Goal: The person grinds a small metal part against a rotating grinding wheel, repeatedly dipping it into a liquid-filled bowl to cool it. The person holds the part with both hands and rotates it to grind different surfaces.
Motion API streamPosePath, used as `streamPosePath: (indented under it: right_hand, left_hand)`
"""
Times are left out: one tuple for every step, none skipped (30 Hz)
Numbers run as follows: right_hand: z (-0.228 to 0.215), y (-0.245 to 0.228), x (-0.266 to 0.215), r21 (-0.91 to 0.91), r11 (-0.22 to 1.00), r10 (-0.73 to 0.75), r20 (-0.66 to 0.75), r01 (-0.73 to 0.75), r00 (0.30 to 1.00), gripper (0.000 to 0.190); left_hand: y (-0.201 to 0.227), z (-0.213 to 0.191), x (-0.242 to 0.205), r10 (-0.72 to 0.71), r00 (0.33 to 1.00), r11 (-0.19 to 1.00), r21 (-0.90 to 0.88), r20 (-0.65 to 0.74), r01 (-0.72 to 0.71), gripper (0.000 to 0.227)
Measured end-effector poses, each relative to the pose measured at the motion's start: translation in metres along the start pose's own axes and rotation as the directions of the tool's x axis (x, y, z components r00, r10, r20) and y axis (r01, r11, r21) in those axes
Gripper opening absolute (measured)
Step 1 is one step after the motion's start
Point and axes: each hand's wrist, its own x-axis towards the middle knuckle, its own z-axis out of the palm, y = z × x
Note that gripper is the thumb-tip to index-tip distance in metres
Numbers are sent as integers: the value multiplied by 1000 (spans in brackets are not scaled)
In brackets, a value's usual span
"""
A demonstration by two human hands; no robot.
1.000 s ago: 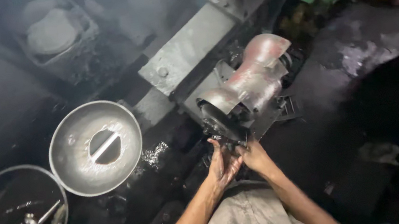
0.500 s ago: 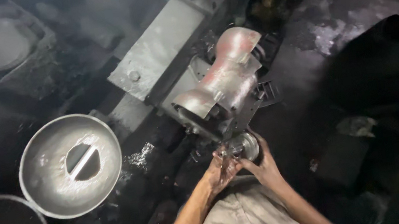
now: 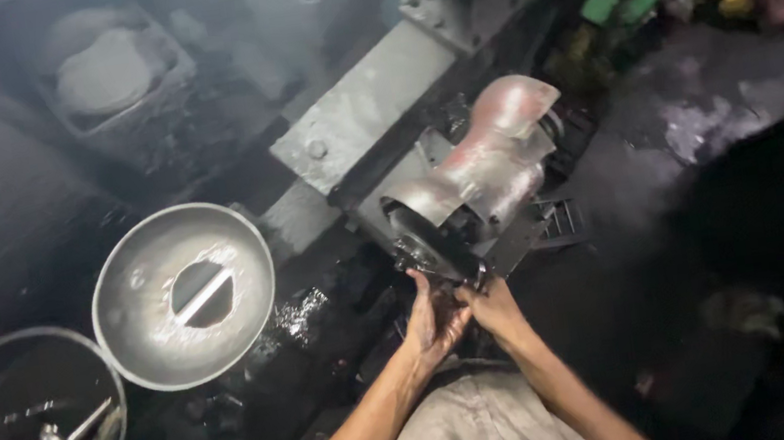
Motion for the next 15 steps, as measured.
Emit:
streamPosePath:
  right_hand:
    - [-2, 3, -3, -22, 1000, 4, -31, -4, 1000, 32]
    - [-10, 5, -7, -55, 998, 5, -58, -8, 998, 36]
    - [-17, 6, -12, -87, 996, 5, -84, -12, 996, 40]
    - [-24, 7, -20, -110, 994, -36, -79, 27, 996, 42]
    - [-33, 6, -29, -134, 989, -76, -72, 66, 995, 44]
    - [-41, 3, -37, -157, 982, -119, -54, 109, 991, 46]
    - [-53, 0, -45, -153, 961, -233, 3, 230, 973, 51]
    - [-63, -2, -52, -136, 927, -343, 64, 348, 937, 56]
    - [-71, -4, -58, -111, 881, -447, 123, 460, 886, 61]
    - [-77, -4, -63, -1, 938, -344, 128, 347, 930, 62]
    - [-81, -3, -65, 107, 969, -235, 144, 221, 961, 63]
    - [-83, 0, -67, 209, 974, -122, 175, 84, 977, 65]
    - [-80, 5, -66, 186, 981, -95, 206, 56, 974, 58]
    - [-70, 7, -51, 162, 986, -84, 235, 46, 968, 52]
    - [-62, 9, -41, 138, 990, -73, 263, 38, 962, 47]
  left_hand:
    - [-5, -5, 2, -50, 999, 998, -27, -6, 50, 102]
    - [-14, -8, 5, -93, 996, 994, -62, -8, 92, 102]
    - [-23, -11, 6, -136, 991, 986, -96, -8, 135, 103]
    - [-32, -16, 5, -151, 988, 987, -59, -21, 150, 102]
    - [-39, -20, 5, -166, 986, 986, -23, -33, 165, 101]
    - [-44, -23, 3, -171, 984, 985, 14, -47, 171, 101]
    - [-45, -26, 3, -151, 988, 984, 93, 22, 149, 96]
    - [-44, -30, 2, -135, 987, 978, 174, 89, 118, 92]
    - [-43, -34, 0, -124, 980, 964, 252, 158, 81, 88]
    - [-42, -36, -3, -133, 978, 946, 314, 162, 77, 84]
    - [-39, -38, -4, -143, 976, 924, 375, 165, 72, 81]
    - [-39, -40, -8, -151, 975, 900, 431, 164, 67, 79]
    - [-39, -40, -14, -115, 976, 922, 385, 183, 36, 80]
    - [-33, -39, -10, -73, 974, 939, 345, 214, -5, 81]
    - [-29, -37, -8, -30, 969, 952, 304, 243, -47, 82]
